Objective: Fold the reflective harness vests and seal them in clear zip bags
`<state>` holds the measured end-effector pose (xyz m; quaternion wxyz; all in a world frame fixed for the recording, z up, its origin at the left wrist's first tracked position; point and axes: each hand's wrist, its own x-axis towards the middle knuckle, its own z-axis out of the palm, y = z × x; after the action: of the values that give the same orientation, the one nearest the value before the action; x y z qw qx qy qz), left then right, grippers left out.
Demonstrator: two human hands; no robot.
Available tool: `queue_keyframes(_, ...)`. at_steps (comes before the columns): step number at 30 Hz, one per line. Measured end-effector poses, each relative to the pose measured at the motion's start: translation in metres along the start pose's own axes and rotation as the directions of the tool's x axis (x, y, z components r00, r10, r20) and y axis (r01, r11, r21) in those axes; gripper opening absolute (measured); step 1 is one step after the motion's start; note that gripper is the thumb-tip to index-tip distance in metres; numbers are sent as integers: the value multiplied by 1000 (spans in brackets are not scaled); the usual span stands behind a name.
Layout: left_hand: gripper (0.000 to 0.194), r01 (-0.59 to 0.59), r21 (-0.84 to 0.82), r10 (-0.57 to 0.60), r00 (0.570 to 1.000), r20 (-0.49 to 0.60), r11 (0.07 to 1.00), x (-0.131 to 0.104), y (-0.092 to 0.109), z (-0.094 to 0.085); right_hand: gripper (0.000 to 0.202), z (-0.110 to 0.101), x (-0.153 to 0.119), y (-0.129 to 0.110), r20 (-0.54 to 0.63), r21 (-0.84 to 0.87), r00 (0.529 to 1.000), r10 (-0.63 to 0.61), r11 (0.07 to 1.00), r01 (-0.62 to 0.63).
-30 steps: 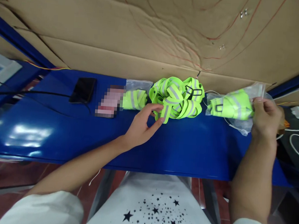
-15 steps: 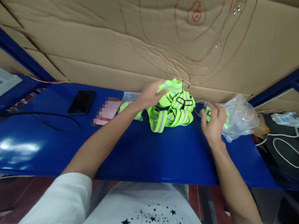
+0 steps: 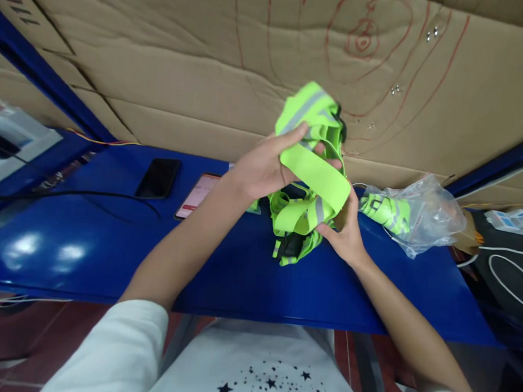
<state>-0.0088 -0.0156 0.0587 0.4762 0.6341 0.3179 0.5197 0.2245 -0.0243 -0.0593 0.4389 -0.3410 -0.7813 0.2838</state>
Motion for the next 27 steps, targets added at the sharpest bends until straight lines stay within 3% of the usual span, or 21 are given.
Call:
queue_keyframes(3, 70, 77, 39, -82, 980, 183, 996, 1, -7, 4, 88, -2, 7, -14, 75, 255, 978, 195, 944, -208)
queue_keyframes(6, 67, 69, 296, -145, 959, 245, 953, -4, -15, 1, 38, -18, 9, -21, 179, 513, 885, 429, 727, -456)
queue_keyframes(7, 64, 34, 444, -141, 968, 209, 895, -7, -17, 2, 32, -25, 10, -22, 198, 571, 854, 481, 652, -499)
queue_keyframes(9, 49, -46, 719, -105, 981, 165, 694, -17, -19, 5, 27, -39, 12, -19, 183, 646, 823, 537, 565, -513)
queue_keyframes(11, 24, -152, 822, -138, 953, 269, 548, -27, -18, 14, 27, -48, 15, -13, 111, 671, 815, 569, 561, -484)
queue_keyframes(12, 13, -213, 809, -179, 915, 362, 547, -32, -18, 21, 28, -51, 17, -9, 85, 649, 809, 582, 583, -488)
queue_keyframes(13, 5, -259, 770, -213, 866, 453, 583, -36, -18, 27, 30, -54, 18, -4, 72, 597, 802, 593, 619, -511)
queue_keyframes(15, 12, -309, 679, -246, 769, 590, 665, -43, -23, 40, 38, -61, 19, 6, 54, 365, 792, 608, 727, -582)
queue_keyframes(17, 25, -345, 659, -261, 721, 642, 668, -47, -33, 51, 53, -71, 16, 12, -6, -54, 794, 608, 792, -608)
queue_keyframes(18, 28, -370, 676, -270, 715, 645, 637, -48, -39, 55, 60, -76, 14, 12, -66, -288, 800, 596, 756, -587)
queue_keyframes(20, 31, -415, 715, -291, 710, 641, 563, -49, -50, 59, 67, -85, 7, 5, -242, -634, 817, 523, 553, -542)
queue_keyframes(22, 34, -446, 734, -305, 704, 641, 512, -48, -58, 60, 65, -87, -1, -11, -378, -756, 850, 367, 407, -512)
queue_keyframes(25, 36, -433, 756, -298, 732, 613, 491, -47, -62, 58, 60, -81, -11, -39, -358, -808, 930, 82, 472, -353)
queue_keyframes(27, 32, -401, 766, -289, 757, 586, 503, -47, -62, 56, 59, -73, -14, -51, -324, -816, 944, -53, 520, -251)
